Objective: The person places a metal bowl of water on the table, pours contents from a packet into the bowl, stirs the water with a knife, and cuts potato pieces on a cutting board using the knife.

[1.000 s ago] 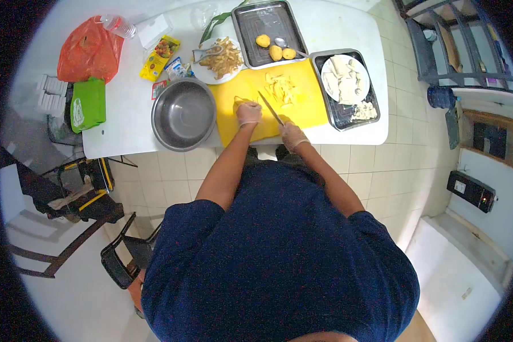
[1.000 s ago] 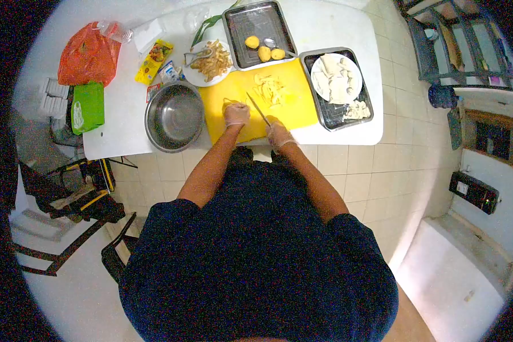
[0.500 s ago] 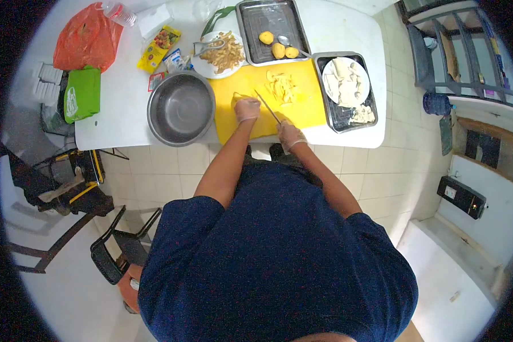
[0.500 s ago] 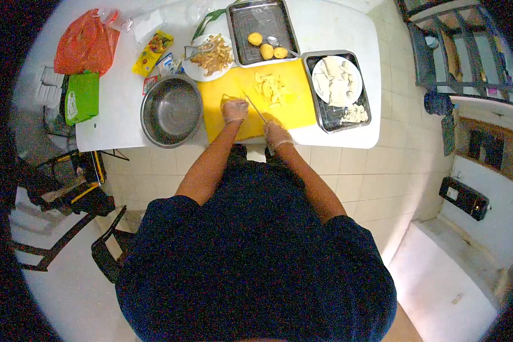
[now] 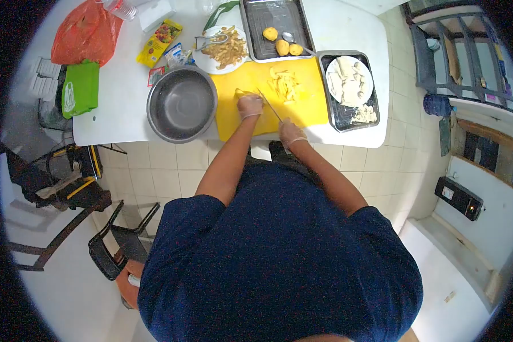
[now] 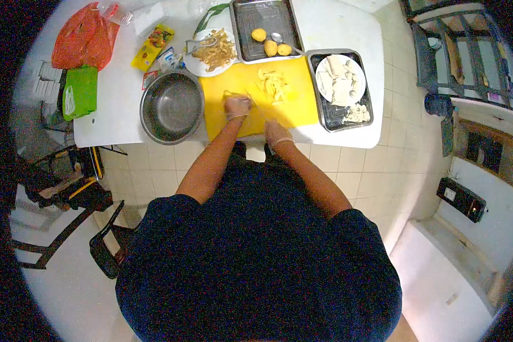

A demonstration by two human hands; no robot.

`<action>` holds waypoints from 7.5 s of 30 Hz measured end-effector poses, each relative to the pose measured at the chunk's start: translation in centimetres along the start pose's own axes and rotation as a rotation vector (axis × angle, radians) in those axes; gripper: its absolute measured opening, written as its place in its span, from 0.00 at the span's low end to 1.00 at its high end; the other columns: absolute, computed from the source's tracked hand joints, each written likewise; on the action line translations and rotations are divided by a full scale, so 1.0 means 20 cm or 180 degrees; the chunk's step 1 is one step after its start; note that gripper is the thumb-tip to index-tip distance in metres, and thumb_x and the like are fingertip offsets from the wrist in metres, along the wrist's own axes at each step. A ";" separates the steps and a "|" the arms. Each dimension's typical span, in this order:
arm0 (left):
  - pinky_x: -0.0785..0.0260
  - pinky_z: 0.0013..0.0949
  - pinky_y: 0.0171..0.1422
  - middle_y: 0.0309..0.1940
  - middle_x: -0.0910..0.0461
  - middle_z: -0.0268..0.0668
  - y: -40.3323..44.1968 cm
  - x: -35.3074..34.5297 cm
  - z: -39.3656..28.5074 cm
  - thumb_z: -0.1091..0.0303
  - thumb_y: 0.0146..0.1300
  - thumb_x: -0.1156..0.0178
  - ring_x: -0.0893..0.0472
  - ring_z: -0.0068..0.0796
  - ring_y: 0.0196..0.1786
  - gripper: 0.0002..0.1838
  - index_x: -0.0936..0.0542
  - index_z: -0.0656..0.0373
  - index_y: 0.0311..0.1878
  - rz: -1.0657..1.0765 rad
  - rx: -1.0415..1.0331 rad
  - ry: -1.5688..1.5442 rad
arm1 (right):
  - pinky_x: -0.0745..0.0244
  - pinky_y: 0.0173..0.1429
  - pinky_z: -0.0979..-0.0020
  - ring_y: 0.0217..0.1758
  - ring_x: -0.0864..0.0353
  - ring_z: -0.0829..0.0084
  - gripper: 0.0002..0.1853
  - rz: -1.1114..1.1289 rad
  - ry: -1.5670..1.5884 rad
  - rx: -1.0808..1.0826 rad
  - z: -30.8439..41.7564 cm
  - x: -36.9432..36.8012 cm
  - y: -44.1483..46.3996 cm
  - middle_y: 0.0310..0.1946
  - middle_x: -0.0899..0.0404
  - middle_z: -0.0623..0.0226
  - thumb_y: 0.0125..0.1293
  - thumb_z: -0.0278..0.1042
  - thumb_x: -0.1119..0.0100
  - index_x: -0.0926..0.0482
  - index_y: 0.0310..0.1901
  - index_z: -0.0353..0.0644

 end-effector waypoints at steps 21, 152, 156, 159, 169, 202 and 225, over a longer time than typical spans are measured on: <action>0.26 0.36 0.35 0.22 0.18 0.36 0.00 0.02 -0.06 0.64 0.46 0.39 0.19 0.36 0.26 0.05 0.16 0.52 0.23 0.0166 0.0112 0.0898 | 0.31 0.53 0.48 0.47 0.24 0.39 0.22 0.0061 0.0078 -0.0251 -0.04 -0.15 0.19 0.42 0.24 0.38 0.70 0.50 0.63 0.33 0.46 0.36; 0.27 0.41 0.39 0.29 0.20 0.48 0.14 -0.11 -0.12 0.66 0.54 0.46 0.20 0.45 0.31 0.10 0.19 0.62 0.30 0.0480 0.0088 -0.1454 | 0.31 0.52 0.49 0.46 0.25 0.39 0.23 -0.0371 0.0187 -0.0527 -0.35 0.12 -0.20 0.40 0.24 0.35 0.69 0.49 0.62 0.29 0.43 0.33; 0.29 0.43 0.46 0.33 0.20 0.47 0.07 0.17 -0.51 0.68 0.54 0.46 0.21 0.47 0.37 0.10 0.19 0.61 0.34 0.0322 -0.1489 0.0284 | 0.31 0.52 0.49 0.46 0.26 0.37 0.23 -0.0570 0.0375 -0.0631 -0.38 0.17 -0.23 0.38 0.25 0.34 0.69 0.49 0.61 0.29 0.42 0.32; 0.32 0.43 0.53 0.40 0.21 0.46 -0.12 0.10 -0.59 0.69 0.56 0.49 0.22 0.44 0.45 0.12 0.20 0.59 0.42 0.1088 -0.2947 0.0559 | 0.31 0.52 0.49 0.46 0.27 0.37 0.24 -0.0704 0.0573 -0.0658 -0.42 0.18 -0.27 0.38 0.25 0.34 0.69 0.49 0.61 0.28 0.41 0.31; 0.38 0.44 0.63 0.52 0.24 0.46 -0.26 -0.08 -0.60 0.68 0.60 0.52 0.27 0.43 0.57 0.16 0.24 0.58 0.51 0.1640 -0.2942 0.0996 | 0.32 0.51 0.48 0.46 0.26 0.38 0.25 -0.0536 0.0412 -0.0737 -0.57 0.10 -0.32 0.39 0.25 0.35 0.69 0.52 0.61 0.29 0.41 0.32; 0.34 0.39 0.25 0.14 0.29 0.34 -0.05 -0.17 0.12 0.60 0.50 0.43 0.27 0.34 0.19 0.11 0.28 0.54 0.17 0.1203 0.1508 -0.3474 | 0.29 0.51 0.51 0.46 0.23 0.45 0.19 -0.0328 0.0402 0.0154 -0.01 0.05 -0.08 0.42 0.24 0.42 0.66 0.43 0.59 0.24 0.44 0.38; 0.29 0.41 0.27 0.18 0.24 0.40 0.11 -0.50 0.55 0.62 0.51 0.42 0.22 0.40 0.22 0.10 0.25 0.57 0.20 0.0445 0.1226 -0.2102 | 0.28 0.46 0.50 0.40 0.21 0.45 0.13 -0.0207 -0.0270 0.0452 -0.01 0.02 -0.01 0.33 0.22 0.43 0.67 0.39 0.59 0.28 0.40 0.38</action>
Point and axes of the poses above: each hand's wrist, its own y-axis towards the middle knuckle, its own x-axis out of the back of the hand, z = x × y, the point moved 7 cm from there along y, towards the middle knuckle
